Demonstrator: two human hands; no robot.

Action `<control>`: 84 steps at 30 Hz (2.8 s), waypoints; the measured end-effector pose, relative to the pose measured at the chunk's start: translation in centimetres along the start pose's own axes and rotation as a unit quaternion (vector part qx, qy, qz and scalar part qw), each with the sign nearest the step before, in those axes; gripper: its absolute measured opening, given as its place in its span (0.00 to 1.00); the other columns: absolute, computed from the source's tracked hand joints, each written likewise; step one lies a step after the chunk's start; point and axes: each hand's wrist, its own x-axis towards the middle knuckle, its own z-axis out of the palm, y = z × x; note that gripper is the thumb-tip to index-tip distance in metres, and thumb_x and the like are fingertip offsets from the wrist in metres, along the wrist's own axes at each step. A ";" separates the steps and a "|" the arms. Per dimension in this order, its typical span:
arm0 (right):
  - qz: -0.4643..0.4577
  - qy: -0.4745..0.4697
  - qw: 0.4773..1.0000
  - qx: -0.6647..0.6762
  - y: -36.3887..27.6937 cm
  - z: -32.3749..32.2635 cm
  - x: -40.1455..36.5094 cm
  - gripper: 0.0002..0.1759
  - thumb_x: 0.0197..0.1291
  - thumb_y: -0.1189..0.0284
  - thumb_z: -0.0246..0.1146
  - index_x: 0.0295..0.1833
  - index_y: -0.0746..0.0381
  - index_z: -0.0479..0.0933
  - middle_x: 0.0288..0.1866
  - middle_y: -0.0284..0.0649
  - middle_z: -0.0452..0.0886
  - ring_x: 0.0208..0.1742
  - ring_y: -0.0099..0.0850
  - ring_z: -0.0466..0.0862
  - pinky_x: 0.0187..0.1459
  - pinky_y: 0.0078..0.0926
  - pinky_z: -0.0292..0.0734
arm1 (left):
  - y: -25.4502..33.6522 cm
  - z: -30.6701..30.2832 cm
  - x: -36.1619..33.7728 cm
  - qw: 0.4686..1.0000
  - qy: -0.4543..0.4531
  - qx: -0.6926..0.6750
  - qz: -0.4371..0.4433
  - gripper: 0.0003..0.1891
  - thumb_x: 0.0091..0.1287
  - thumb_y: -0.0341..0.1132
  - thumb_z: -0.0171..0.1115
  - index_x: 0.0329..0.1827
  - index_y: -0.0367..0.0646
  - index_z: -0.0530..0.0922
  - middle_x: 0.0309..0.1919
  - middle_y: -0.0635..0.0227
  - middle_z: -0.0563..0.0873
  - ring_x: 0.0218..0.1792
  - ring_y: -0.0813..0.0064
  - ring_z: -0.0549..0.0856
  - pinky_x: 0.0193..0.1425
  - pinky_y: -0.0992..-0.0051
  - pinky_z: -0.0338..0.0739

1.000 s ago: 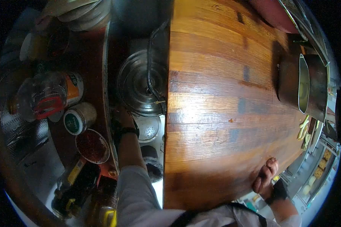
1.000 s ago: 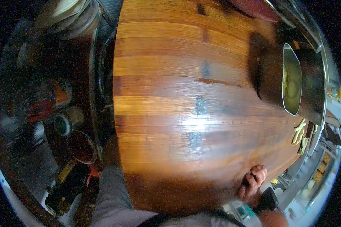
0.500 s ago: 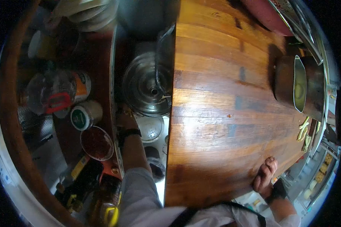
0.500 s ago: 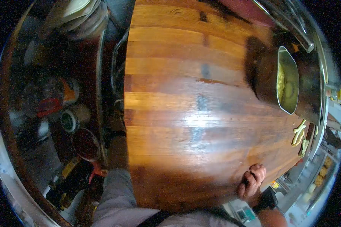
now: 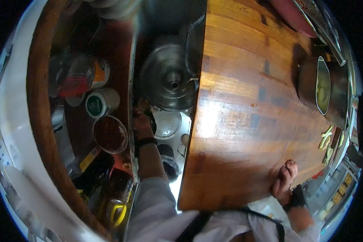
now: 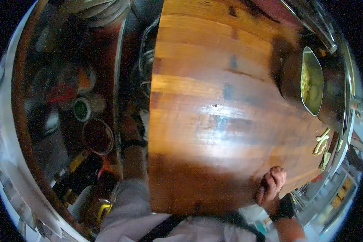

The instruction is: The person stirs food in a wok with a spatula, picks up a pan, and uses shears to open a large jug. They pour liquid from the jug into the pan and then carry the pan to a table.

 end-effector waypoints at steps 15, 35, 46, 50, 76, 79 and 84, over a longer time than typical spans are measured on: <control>-0.007 -0.015 1.000 -0.014 -0.1 -0.4 0.3 0.19 0.44 0.73 0.49 0.46 0.68 0.63 0.46 0.53 0.64 0.46 0.49 0.67 0.47 0.47 0.59 | -6.0 7.9 -13.4 0.940 0.244 0.238 0.000 0.06 0.61 0.36 0.48 0.33 0.44 0.69 0.22 0.72 0.74 0.22 0.81 0.72 0.23 0.83 0.66; -0.030 0.108 0.993 -0.031 -1.6 -1.2 0.1 0.20 0.41 0.77 0.54 0.45 0.65 0.68 0.47 0.47 0.69 0.50 0.45 0.68 0.52 0.41 0.61 | -2.7 20.5 -43.6 0.796 0.206 0.563 -0.086 0.09 0.60 0.35 0.47 0.27 0.38 0.69 0.19 0.67 0.74 0.18 0.79 0.73 0.21 0.81 0.65; 0.113 0.076 0.963 0.232 -5.8 -1.7 -26.1 0.21 0.42 0.82 0.51 0.47 0.65 0.66 0.42 0.49 0.71 0.38 0.46 0.72 0.42 0.36 0.67 | 2.7 24.1 -58.1 0.325 -0.168 0.930 -0.020 0.09 0.55 0.32 0.52 0.18 0.39 0.70 0.14 0.63 0.72 0.16 0.70 0.72 0.20 0.70 0.66; 0.423 0.097 0.833 0.343 -5.1 0.4 -40.4 0.18 0.46 0.80 0.48 0.47 0.64 0.66 0.42 0.51 0.71 0.38 0.44 0.74 0.42 0.34 0.70 | 6.3 13.8 -53.2 0.104 -0.429 0.893 0.082 0.13 0.57 0.36 0.48 0.19 0.39 0.72 0.11 0.67 0.72 0.16 0.73 0.74 0.18 0.72 0.66; 0.236 0.552 0.289 0.746 17.1 -19.2 -51.7 0.10 0.53 0.76 0.57 0.42 0.60 0.67 0.39 0.39 0.75 0.43 0.27 0.76 0.42 0.21 0.73 | -59.6 34.1 -76.0 0.090 -0.561 0.516 -0.642 0.11 0.59 0.26 0.44 0.44 0.32 0.66 0.28 0.62 0.77 0.25 0.75 0.77 0.28 0.79 0.72; 0.314 0.572 0.294 0.698 20.6 -21.0 -53.6 0.12 0.52 0.76 0.58 0.43 0.60 0.66 0.39 0.38 0.75 0.42 0.26 0.76 0.42 0.21 0.72 | -64.7 33.7 -78.1 0.049 -0.553 0.530 -0.641 0.14 0.58 0.26 0.46 0.47 0.33 0.65 0.32 0.62 0.77 0.31 0.75 0.78 0.34 0.79 0.73; 0.305 0.593 0.331 0.668 28.2 -22.6 -58.4 0.14 0.50 0.76 0.60 0.43 0.62 0.66 0.40 0.37 0.74 0.43 0.27 0.75 0.46 0.22 0.69 | -74.3 28.8 -81.4 0.006 -0.662 0.419 -0.621 0.18 0.55 0.25 0.52 0.50 0.36 0.64 0.38 0.66 0.75 0.38 0.75 0.77 0.41 0.77 0.73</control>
